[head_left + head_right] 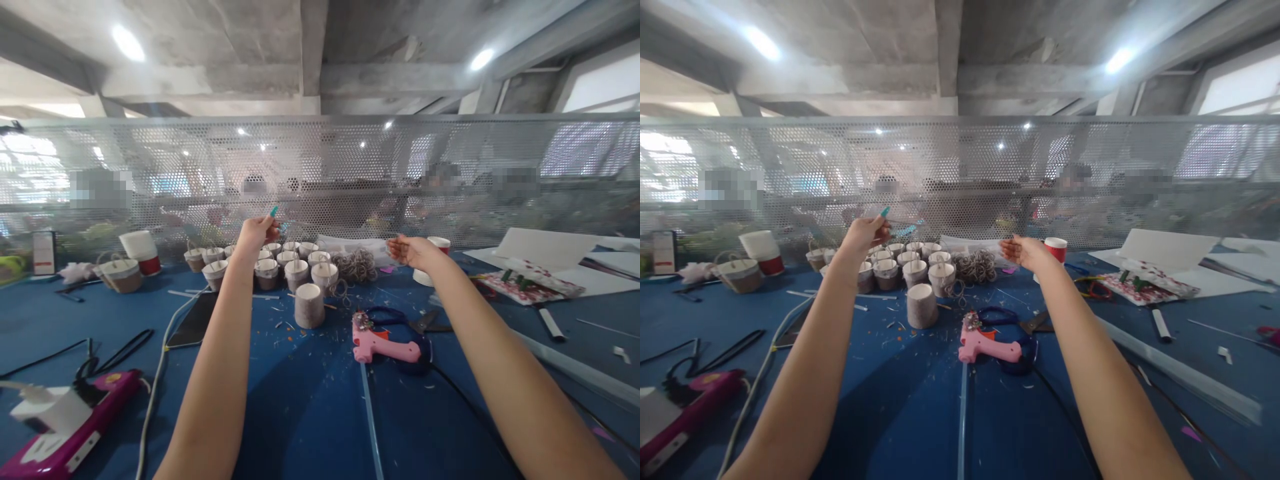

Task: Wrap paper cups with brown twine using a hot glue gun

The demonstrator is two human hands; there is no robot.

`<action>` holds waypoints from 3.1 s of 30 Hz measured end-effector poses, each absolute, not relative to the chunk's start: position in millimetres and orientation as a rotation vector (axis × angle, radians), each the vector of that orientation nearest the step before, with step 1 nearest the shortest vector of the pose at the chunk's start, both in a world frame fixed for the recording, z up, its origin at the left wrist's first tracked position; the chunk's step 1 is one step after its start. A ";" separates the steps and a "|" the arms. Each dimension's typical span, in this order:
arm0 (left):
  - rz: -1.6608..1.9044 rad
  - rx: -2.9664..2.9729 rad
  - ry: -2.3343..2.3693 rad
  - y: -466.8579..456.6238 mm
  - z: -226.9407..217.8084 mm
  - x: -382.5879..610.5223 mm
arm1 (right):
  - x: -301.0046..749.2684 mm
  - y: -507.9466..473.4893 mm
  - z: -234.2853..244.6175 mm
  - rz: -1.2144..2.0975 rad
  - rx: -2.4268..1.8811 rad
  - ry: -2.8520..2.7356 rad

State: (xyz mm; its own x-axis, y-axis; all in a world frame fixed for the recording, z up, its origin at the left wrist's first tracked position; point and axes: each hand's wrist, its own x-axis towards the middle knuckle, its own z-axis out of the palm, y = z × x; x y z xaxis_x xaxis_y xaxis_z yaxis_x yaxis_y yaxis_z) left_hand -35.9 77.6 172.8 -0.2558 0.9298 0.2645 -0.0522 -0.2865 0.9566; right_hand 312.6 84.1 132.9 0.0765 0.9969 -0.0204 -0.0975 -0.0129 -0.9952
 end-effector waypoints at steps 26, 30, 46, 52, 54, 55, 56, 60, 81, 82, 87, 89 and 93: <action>0.913 2.069 0.662 52.2 179.1 14.7 | 218.8 20.3 167.3 0.810 -0.783 -1.944; 0.923 2.069 0.641 52.6 179.1 13.2 | 219.2 18.2 169.9 0.811 -0.793 -1.902; 0.904 2.014 0.558 49.1 180.2 7.9 | 225.3 21.4 169.5 1.035 -0.759 -1.844; 0.961 1.963 0.589 49.9 180.5 6.7 | 227.2 21.1 169.6 1.206 -0.682 -1.848; 0.969 1.973 0.619 50.6 180.2 7.6 | 226.9 20.3 169.9 1.234 -0.667 -1.856; 0.968 1.976 0.632 50.7 180.2 8.2 | 226.6 20.3 169.9 1.226 -0.671 -1.865; 0.963 1.979 0.641 50.6 180.2 8.9 | 226.3 20.5 169.8 1.210 -0.677 -1.877; 0.959 1.969 0.624 49.0 180.9 11.0 | 225.0 22.4 168.2 1.147 -0.714 -1.934; 0.999 1.921 0.575 53.3 177.8 10.9 | 219.5 24.9 164.0 1.110 -0.734 -1.996; 1.005 1.919 0.584 53.8 177.7 10.7 | 219.4 24.5 164.0 1.107 -0.742 -1.990; 1.038 1.885 0.663 48.9 180.6 12.2 | 219.2 21.2 166.5 1.081 -0.797 -1.879; 1.008 1.926 0.714 44.5 182.1 14.5 | 218.7 20.3 167.7 1.045 -0.806 -1.830; 0.938 1.962 0.723 37.6 183.6 19.8 | 218.4 21.7 168.3 0.961 -0.815 -1.728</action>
State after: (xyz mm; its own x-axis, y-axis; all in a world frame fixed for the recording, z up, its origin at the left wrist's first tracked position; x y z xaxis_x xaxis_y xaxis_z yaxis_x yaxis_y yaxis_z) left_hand 19.8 37.6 183.6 0.5565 0.7559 0.3448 0.1412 -0.4950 0.8573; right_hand 218.4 21.7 168.3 -0.3143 0.8526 0.4176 0.0946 0.4658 -0.8798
